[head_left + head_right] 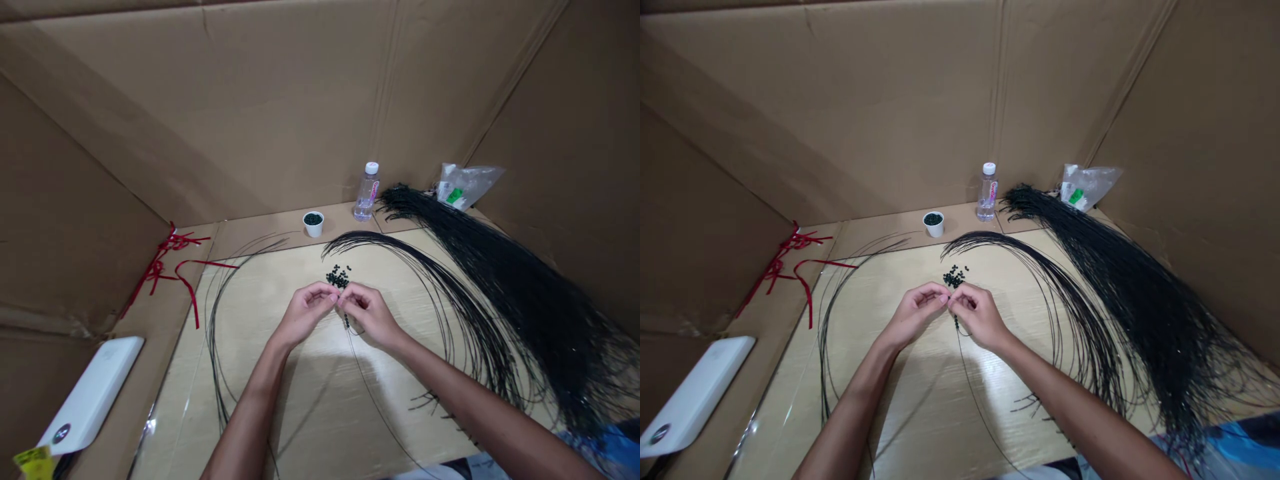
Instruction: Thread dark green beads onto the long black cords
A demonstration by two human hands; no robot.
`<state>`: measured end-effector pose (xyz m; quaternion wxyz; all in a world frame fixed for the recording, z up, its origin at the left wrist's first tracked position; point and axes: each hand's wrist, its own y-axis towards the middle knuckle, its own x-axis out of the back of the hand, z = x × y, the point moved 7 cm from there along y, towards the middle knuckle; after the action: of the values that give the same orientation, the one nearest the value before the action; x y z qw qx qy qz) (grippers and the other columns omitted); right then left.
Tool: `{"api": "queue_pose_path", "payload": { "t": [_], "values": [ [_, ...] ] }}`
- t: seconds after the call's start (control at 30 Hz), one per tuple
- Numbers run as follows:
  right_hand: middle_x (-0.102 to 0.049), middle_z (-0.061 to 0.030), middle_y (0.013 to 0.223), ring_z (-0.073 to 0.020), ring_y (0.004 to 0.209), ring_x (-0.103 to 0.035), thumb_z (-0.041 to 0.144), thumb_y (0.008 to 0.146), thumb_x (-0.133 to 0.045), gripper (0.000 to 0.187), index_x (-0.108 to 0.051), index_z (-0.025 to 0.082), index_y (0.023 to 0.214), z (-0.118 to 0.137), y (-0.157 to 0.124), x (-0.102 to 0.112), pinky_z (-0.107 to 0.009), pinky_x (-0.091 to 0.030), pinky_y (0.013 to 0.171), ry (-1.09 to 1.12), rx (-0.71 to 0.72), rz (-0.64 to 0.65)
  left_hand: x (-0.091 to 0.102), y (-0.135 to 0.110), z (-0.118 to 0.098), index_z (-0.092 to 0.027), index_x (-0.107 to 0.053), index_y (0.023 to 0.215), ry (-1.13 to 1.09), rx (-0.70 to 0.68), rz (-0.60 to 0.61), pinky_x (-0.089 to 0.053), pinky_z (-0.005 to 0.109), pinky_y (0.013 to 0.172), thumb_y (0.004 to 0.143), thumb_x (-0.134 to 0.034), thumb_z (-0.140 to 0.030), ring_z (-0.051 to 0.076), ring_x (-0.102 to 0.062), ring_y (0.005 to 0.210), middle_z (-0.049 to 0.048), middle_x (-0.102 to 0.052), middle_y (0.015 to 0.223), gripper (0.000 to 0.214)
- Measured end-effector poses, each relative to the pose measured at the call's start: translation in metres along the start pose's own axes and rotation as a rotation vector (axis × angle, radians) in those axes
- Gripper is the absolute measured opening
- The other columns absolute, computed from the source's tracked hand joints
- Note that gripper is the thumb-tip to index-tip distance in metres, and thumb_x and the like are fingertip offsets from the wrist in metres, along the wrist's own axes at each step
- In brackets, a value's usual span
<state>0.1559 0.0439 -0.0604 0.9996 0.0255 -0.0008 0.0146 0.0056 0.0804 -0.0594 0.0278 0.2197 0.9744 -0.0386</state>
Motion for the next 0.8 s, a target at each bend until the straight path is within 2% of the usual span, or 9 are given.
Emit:
{"api": "queue_pose_path", "payload": {
  "t": [0.2,0.37,0.63,0.8],
  "values": [
    [-0.045,0.0053,0.061,-0.0133,0.057,-0.037,0.048,0.091,-0.077,0.032,-0.067,0.021,0.078,-0.003,0.0,0.0,-0.028,-0.027,0.054,0.012,0.009,-0.005,0.002,0.001,-0.001,-0.017,-0.082,0.1,-0.03,-0.002,-0.029,-0.056,0.031,0.088,0.081,-0.093,-0.047,0.02,-0.07,0.091,0.0075,-0.078,0.097,0.037],
    [-0.043,0.0062,0.059,-0.0122,0.054,-0.034,0.056,0.089,-0.08,0.04,-0.068,0.02,0.078,-0.006,0.001,-0.002,-0.028,-0.025,0.052,0.055,-0.008,-0.024,0.006,0.0,-0.001,-0.017,-0.082,0.095,-0.074,0.055,-0.051,-0.056,0.031,0.084,0.075,-0.097,-0.046,0.019,-0.07,0.085,0.0072,-0.078,0.091,0.038],
    [-0.05,0.0038,0.06,-0.0121,0.054,-0.036,0.053,0.085,-0.082,0.037,-0.074,0.019,0.077,-0.011,0.003,0.001,-0.027,-0.025,0.05,0.065,-0.019,-0.082,0.004,0.0,-0.004,-0.017,-0.08,0.09,-0.052,0.043,-0.071,-0.055,0.029,0.082,0.077,-0.094,-0.045,0.018,-0.069,0.083,0.0057,-0.076,0.088,0.033],
    [-0.049,0.0035,0.062,-0.0127,0.056,-0.037,0.049,0.083,-0.085,0.031,-0.077,0.019,0.077,-0.012,0.002,0.004,-0.028,-0.028,0.051,0.067,0.014,-0.124,0.001,-0.001,-0.01,-0.017,-0.079,0.087,-0.003,-0.004,-0.067,-0.055,0.03,0.081,0.078,-0.092,-0.045,0.019,-0.068,0.082,0.0056,-0.075,0.086,0.032]
  ]
}}
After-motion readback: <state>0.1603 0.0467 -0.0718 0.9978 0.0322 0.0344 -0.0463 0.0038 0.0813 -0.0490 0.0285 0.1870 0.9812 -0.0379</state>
